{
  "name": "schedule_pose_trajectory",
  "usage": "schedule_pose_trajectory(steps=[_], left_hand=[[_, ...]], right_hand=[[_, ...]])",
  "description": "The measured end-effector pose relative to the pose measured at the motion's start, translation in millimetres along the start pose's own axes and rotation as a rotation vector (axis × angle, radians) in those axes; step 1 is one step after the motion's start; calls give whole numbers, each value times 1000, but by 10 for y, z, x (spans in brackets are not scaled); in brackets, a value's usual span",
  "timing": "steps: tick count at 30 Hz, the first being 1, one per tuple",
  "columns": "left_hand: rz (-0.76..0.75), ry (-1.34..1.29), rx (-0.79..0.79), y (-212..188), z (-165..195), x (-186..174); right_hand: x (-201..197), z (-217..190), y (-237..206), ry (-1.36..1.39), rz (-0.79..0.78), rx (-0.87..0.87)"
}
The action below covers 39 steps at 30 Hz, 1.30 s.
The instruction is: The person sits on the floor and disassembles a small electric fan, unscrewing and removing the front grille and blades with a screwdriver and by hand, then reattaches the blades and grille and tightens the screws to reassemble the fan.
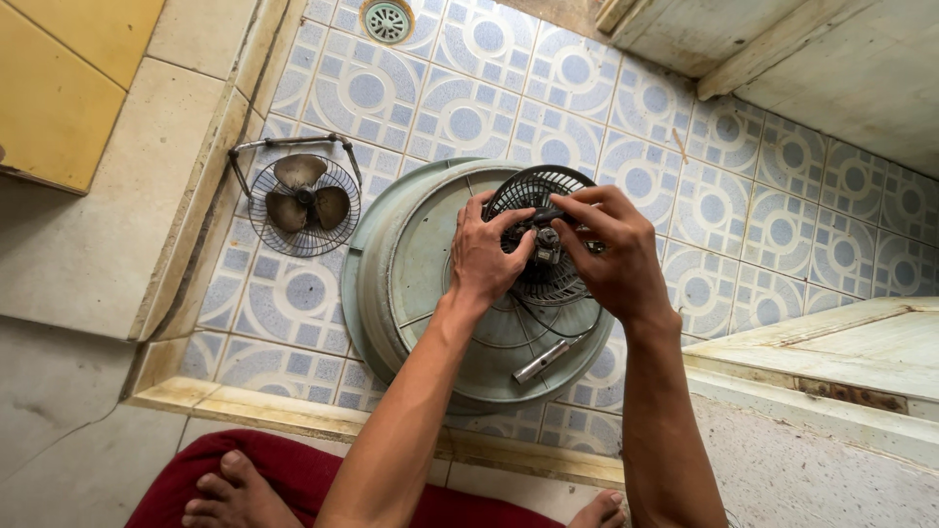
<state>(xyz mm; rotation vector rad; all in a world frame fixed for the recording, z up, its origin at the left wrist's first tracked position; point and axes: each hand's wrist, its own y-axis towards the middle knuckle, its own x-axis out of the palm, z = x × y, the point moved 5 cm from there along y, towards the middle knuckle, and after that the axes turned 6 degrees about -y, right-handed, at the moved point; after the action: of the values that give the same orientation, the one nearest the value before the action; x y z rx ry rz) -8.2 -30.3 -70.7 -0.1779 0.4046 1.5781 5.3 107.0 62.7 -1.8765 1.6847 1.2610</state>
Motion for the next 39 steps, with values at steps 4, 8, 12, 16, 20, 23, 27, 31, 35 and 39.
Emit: schedule_pose_trajectory(steps=[4,8,12,16,20,23,27,31,35,39], left_hand=[[-1,1,-11,22,-4,1],[-23,8,-18,31,24,-1],[-40,6,-31,18,39,4],[-39,6,-23,28,22,14],[-25,-6,0,47,23,37],[-25,-6,-3,38,17,38],[-34,-8,3,35,7,33],[-39,20,-45,56,-10,62],[-45,36,-98,60,-21,80],[-36,36,-83,70,-9,71]], right_hand=[[66,97,18,-24,81,128],[38,128,-7,52,124,138],[-9,201,-39,107,50,71],[86,352,-76,137,101,142],[119,382,-124,205,195,149],[82,309,-140,125,161,61],[136,370,-149,361,-17,209],[167,375,-147,308,14,167],[203,352,-128,240,130,204],[140,207,-85,148,133,63]])
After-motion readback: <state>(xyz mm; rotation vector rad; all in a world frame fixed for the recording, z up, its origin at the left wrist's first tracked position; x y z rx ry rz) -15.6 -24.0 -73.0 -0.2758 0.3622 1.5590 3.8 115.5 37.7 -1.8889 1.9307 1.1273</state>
